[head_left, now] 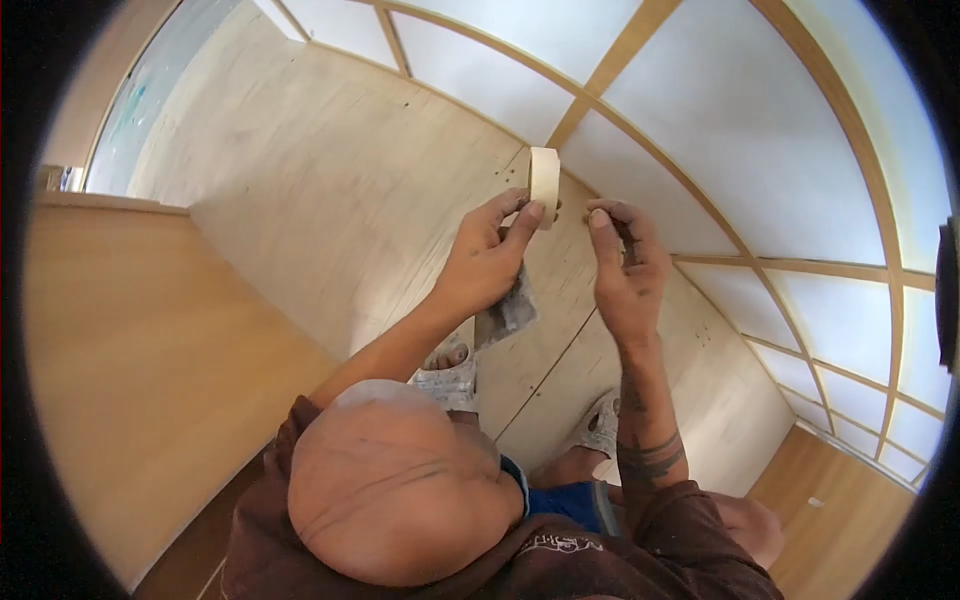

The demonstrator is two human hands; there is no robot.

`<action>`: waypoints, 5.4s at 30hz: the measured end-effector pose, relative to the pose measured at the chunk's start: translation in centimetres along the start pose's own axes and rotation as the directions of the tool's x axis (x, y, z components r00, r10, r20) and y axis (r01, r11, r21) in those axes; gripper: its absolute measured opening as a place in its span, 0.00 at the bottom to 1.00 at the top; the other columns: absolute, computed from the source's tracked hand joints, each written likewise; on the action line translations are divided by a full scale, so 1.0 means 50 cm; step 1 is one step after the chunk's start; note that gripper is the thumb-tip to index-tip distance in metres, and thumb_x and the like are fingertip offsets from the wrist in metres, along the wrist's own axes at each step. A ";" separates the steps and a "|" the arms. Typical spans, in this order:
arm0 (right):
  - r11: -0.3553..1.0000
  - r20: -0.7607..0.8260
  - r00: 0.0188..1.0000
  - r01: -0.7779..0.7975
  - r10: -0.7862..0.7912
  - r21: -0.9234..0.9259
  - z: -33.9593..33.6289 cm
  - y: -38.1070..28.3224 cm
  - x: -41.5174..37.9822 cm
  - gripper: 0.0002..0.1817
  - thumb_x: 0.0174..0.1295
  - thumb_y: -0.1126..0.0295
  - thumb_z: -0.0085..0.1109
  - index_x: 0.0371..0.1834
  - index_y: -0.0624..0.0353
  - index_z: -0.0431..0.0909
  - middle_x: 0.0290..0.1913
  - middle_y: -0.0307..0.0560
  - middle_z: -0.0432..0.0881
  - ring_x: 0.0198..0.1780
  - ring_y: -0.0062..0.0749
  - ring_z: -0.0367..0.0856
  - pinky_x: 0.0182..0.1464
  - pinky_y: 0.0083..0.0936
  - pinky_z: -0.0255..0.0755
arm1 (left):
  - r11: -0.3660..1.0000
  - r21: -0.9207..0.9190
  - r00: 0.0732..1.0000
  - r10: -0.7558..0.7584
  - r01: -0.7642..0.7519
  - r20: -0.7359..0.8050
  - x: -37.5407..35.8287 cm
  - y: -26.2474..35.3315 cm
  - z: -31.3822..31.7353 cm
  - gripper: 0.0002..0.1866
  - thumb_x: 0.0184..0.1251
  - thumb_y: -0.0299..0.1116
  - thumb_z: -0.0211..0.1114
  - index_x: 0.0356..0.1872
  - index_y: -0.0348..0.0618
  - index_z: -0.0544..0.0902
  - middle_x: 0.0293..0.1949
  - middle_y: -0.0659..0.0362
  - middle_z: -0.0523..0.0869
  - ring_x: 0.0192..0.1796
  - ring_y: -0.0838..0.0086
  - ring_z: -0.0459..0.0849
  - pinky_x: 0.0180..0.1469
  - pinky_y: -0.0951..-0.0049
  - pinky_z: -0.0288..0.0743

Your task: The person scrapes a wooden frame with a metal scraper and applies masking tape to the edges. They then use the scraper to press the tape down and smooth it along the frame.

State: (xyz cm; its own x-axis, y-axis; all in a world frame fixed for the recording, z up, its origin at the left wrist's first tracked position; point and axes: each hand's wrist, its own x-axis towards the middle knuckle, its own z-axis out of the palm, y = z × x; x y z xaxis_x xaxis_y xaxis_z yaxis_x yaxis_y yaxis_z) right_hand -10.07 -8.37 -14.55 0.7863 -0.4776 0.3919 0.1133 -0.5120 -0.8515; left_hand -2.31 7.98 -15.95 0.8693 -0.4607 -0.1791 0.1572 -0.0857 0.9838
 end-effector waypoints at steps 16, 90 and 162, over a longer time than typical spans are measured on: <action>0.923 0.596 0.707 -0.248 0.380 -0.295 -0.043 -0.034 0.005 0.21 0.58 0.79 0.67 0.56 0.57 0.81 0.40 0.52 0.90 0.40 0.57 0.89 0.51 0.44 0.81 | 0.968 0.249 0.985 0.020 0.023 -0.169 0.028 -0.024 -0.033 0.16 0.82 0.40 0.64 0.49 0.34 0.86 0.34 0.43 0.88 0.32 0.56 0.83 0.37 0.57 0.76; 0.665 0.019 0.851 0.425 -0.526 -0.614 -0.093 -0.179 0.252 0.06 0.63 0.71 0.78 0.41 0.60 0.96 0.25 0.41 0.90 0.29 0.19 0.78 0.37 0.19 0.72 | 0.773 -0.108 0.767 0.634 -0.625 0.099 0.096 -0.005 0.055 0.11 0.79 0.31 0.68 0.45 0.29 0.87 0.35 0.52 0.94 0.39 0.71 0.94 0.46 0.68 0.87; 0.826 -0.345 0.871 0.113 -0.350 -0.552 -0.039 -0.264 0.356 0.10 0.63 0.71 0.75 0.32 0.70 0.92 0.17 0.46 0.84 0.17 0.23 0.78 0.24 0.28 0.71 | 0.932 -0.325 0.957 0.226 -0.159 0.182 0.183 0.093 0.085 0.20 0.88 0.41 0.60 0.44 0.29 0.86 0.28 0.58 0.86 0.30 0.77 0.83 0.35 0.72 0.79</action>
State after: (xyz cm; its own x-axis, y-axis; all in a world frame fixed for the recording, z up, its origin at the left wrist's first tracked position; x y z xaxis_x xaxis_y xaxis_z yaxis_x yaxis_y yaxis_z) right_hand 1.23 -11.51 4.35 0.4358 -0.4833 0.7593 -0.1532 -0.8712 -0.4665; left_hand 4.40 -0.38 -13.01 0.7822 -0.6210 0.0510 0.1605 0.2800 0.9465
